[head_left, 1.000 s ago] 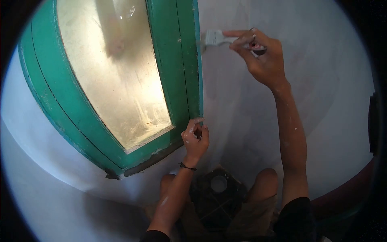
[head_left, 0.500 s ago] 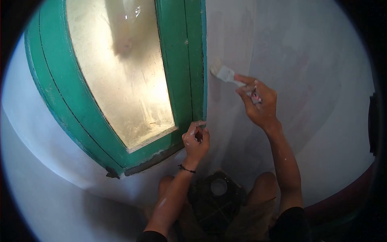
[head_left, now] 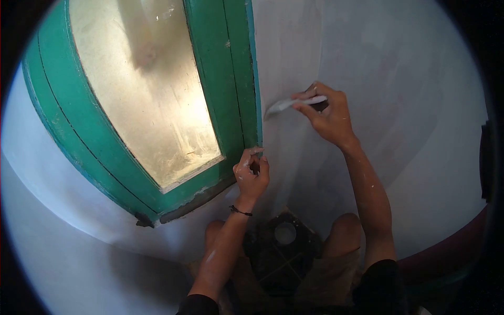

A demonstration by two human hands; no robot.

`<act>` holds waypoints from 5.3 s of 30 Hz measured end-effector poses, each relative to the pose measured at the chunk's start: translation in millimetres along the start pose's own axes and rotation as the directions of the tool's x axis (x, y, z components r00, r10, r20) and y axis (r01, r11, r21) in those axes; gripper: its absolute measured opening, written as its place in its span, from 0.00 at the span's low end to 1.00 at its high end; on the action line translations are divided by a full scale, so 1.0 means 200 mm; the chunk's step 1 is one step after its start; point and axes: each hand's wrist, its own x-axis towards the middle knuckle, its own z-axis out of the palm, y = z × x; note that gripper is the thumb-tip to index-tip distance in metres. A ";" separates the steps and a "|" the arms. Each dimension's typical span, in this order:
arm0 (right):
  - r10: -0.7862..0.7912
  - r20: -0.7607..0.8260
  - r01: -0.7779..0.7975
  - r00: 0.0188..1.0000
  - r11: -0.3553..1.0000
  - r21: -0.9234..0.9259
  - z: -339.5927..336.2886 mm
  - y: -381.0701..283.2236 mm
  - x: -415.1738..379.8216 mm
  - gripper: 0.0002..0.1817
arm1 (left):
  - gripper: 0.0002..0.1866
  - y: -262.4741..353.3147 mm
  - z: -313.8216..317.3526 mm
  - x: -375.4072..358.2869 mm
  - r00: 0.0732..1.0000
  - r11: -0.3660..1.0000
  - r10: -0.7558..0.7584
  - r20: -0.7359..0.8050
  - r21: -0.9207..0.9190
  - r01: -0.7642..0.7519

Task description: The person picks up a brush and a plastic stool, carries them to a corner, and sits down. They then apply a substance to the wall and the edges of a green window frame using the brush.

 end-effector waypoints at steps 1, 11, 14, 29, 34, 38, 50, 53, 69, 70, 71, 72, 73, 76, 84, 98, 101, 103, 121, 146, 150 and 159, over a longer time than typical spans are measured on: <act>-0.010 -0.055 0.012 0.998 0.999 0.038 0.00 -0.01 0.02 0.08 | 0.07 0.00 0.00 0.00 1.000 1.000 0.006 -0.003 0.004 -0.006; -0.347 -0.485 0.366 0.803 0.929 -0.059 0.18 0.14 -0.10 0.14 | 0.07 0.00 -0.01 0.01 1.000 1.000 -0.013 0.013 0.007 0.013; -0.508 -0.320 0.477 0.800 0.861 -0.174 0.25 0.19 -0.23 0.16 | 0.08 0.00 -0.02 0.00 1.000 0.999 -0.005 0.018 0.042 0.005; -0.045 0.047 0.047 0.998 0.998 -0.038 0.19 0.22 -0.74 0.14 | 0.07 0.00 -0.05 0.00 0.997 0.995 -0.006 0.072 0.099 -0.001; -0.155 -0.131 0.150 0.979 0.987 -0.050 0.23 0.24 -0.64 0.13 | 0.07 -0.02 -0.02 -0.01 0.999 0.996 0.004 0.044 0.084 -0.007; -0.211 -0.348 0.220 0.914 0.975 -0.014 0.32 0.24 -0.53 0.12 | 0.07 -0.02 -0.01 -0.01 1.000 0.998 -0.009 0.014 0.062 0.008; -0.345 -0.432 0.382 0.833 0.924 -0.002 0.35 0.29 -0.56 0.15 | 0.09 -0.03 -0.04 -0.01 0.999 0.996 -0.017 0.037 0.089 0.013; -0.298 -0.290 0.305 0.909 0.952 -0.021 0.32 0.27 -0.61 0.15 | 0.10 -0.04 -0.05 -0.02 0.999 0.996 -0.025 0.038 0.089 0.022; -0.158 -0.066 0.155 0.985 0.987 -0.048 0.24 0.21 -0.72 0.14 | 0.08 -0.05 -0.01 -0.02 0.998 0.993 -0.033 0.057 0.113 0.027; -0.149 -0.062 0.146 0.987 0.988 -0.043 0.24 0.20 -0.72 0.14 | 0.07 -0.04 -0.01 -0.01 0.999 0.995 -0.031 0.034 0.097 0.028; -0.139 -0.057 0.137 0.989 0.990 -0.038 0.24 0.21 -0.72 0.14 | 0.07 -0.04 0.00 -0.01 0.999 0.996 -0.030 0.011 0.081 0.029; -0.134 -0.063 0.133 0.989 0.991 -0.019 0.24 0.21 -0.73 0.13 | 0.06 -0.03 0.01 -0.01 1.000 0.997 -0.029 -0.011 0.066 0.030; -0.129 -0.069 0.129 0.989 0.992 0.000 0.24 0.21 -0.74 0.13 | 0.06 -0.03 0.01 -0.01 1.000 0.997 -0.027 -0.008 0.067 0.027; -0.133 -0.083 0.133 0.988 0.991 -0.003 0.25 0.22 -0.73 0.13 | 0.06 -0.03 0.00 -0.01 1.000 0.998 -0.024 -0.009 0.062 0.025; -0.177 -0.091 0.175 0.980 0.984 -0.031 0.26 0.23 -0.74 0.14 | 0.06 -0.05 -0.01 -0.01 1.000 0.998 -0.011 -0.013 0.069 0.012; -0.188 -0.068 0.184 0.980 0.981 -0.065 0.26 0.22 -0.73 0.15 | 0.05 -0.03 -0.02 -0.01 1.000 0.998 -0.016 -0.015 0.063 0.017; -0.184 -0.035 0.181 0.982 0.980 -0.077 0.25 0.21 -0.73 0.14 | 0.05 -0.03 -0.02 -0.01 1.000 0.997 -0.025 -0.019 0.067 0.026; -0.215 -0.053 0.210 0.975 0.974 -0.082 0.25 0.22 -0.73 0.14 | 0.05 -0.03 -0.02 -0.01 0.999 0.997 -0.034 -0.016 0.073 0.035; 0.074 0.126 -0.067 0.989 0.996 -0.054 0.22 0.25 -0.79 0.13 | 0.24 -0.04 0.00 -0.03 0.997 0.998 -0.059 -0.048 -0.032 0.057; 0.049 0.040 -0.050 0.998 0.999 0.015 0.26 0.28 -0.73 0.13 | 0.28 -0.06 -0.02 -0.04 0.998 0.998 -0.062 0.030 -0.004 0.063; 0.051 0.013 -0.051 0.999 0.999 0.015 0.27 0.29 -0.74 0.13 | 0.28 -0.06 -0.02 -0.04 0.997 0.997 -0.077 0.030 0.005 0.077; -0.126 -0.256 0.128 0.958 0.992 -0.007 0.30 0.23 -0.67 0.14 | 0.26 -0.03 0.00 -0.03 0.995 0.994 -0.093 -0.034 -0.060 0.091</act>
